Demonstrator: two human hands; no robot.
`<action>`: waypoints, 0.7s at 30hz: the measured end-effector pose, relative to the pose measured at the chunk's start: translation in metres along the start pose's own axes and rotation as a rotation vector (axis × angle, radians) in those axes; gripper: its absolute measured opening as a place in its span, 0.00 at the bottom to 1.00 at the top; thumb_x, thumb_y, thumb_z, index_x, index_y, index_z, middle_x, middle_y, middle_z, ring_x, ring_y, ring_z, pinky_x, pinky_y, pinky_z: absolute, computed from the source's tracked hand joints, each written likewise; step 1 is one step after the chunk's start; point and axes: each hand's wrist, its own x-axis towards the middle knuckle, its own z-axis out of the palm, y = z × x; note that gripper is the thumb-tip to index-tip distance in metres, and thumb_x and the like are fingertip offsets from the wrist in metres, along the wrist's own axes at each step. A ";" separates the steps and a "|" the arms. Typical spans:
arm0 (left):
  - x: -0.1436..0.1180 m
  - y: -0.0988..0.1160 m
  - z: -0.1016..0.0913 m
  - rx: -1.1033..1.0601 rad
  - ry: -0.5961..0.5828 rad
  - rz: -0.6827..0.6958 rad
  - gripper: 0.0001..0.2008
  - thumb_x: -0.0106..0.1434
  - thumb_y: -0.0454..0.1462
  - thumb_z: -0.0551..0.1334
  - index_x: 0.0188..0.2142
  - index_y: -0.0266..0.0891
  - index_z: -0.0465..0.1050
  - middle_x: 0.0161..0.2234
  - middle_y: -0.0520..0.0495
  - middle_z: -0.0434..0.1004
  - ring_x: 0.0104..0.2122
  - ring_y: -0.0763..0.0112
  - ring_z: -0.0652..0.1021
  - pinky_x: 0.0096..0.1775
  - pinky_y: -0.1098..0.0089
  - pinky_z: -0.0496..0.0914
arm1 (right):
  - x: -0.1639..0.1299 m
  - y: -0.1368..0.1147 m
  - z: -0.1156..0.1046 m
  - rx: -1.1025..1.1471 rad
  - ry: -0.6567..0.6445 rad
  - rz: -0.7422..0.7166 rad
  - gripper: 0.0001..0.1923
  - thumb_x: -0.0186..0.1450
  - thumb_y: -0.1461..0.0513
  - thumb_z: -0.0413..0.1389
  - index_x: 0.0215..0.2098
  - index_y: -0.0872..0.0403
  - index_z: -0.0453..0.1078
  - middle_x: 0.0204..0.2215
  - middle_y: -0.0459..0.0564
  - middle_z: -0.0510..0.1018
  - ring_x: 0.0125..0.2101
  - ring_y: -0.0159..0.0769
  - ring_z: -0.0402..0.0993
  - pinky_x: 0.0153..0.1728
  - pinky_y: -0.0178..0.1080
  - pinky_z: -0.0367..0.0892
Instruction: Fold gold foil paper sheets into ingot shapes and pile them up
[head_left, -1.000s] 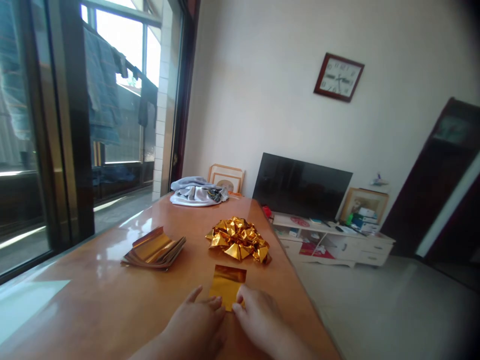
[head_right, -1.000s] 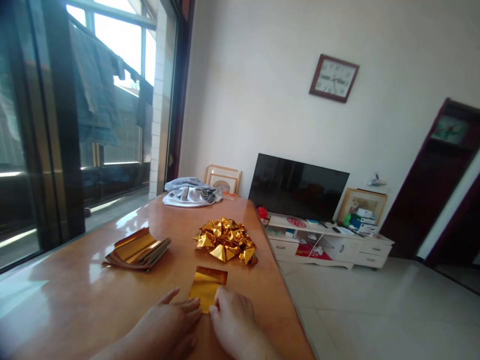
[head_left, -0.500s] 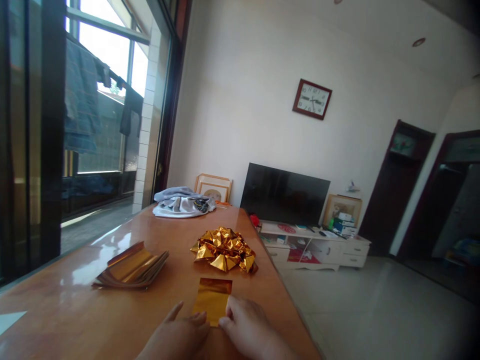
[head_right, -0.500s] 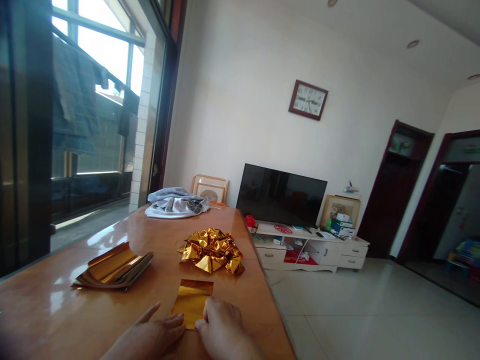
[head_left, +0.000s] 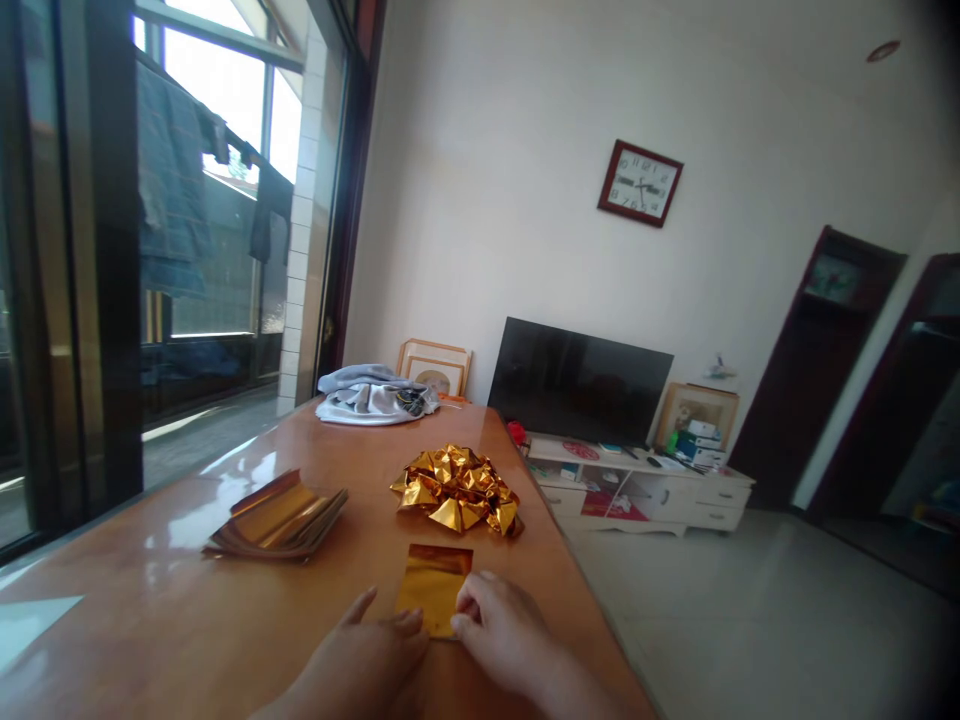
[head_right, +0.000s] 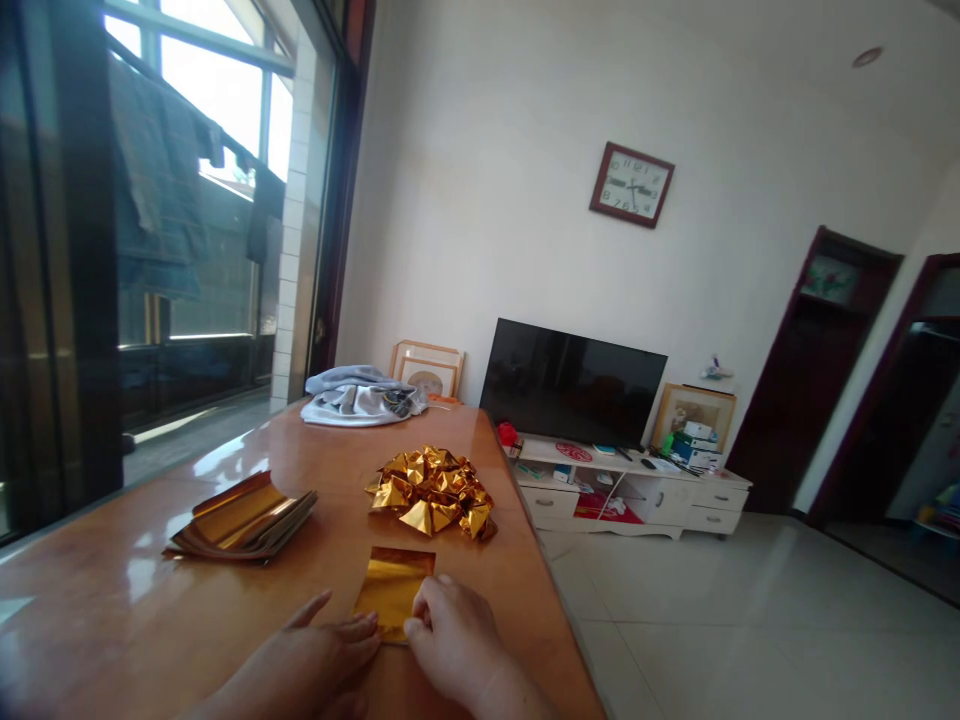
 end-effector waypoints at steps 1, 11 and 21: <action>0.000 0.000 0.001 -0.010 0.000 -0.006 0.21 0.61 0.39 0.58 0.53 0.51 0.76 0.54 0.45 0.79 0.55 0.55 0.76 0.66 0.47 0.47 | 0.000 0.000 0.001 0.005 -0.011 -0.016 0.03 0.60 0.61 0.58 0.34 0.49 0.72 0.35 0.44 0.79 0.34 0.33 0.73 0.32 0.33 0.54; 0.003 -0.012 0.006 -0.068 0.041 0.021 0.12 0.66 0.40 0.55 0.39 0.50 0.79 0.41 0.50 0.82 0.44 0.63 0.79 0.66 0.50 0.46 | 0.001 0.002 0.008 0.186 -0.161 0.039 0.02 0.57 0.64 0.58 0.30 0.52 0.70 0.28 0.43 0.76 0.28 0.30 0.68 0.26 0.32 0.53; 0.015 -0.030 0.010 -0.367 0.546 -0.272 0.08 0.65 0.42 0.58 0.35 0.40 0.70 0.35 0.47 0.74 0.36 0.64 0.74 0.38 0.66 0.67 | 0.005 -0.011 -0.008 0.673 -0.139 0.163 0.06 0.61 0.60 0.58 0.29 0.54 0.66 0.23 0.41 0.67 0.24 0.29 0.59 0.25 0.32 0.53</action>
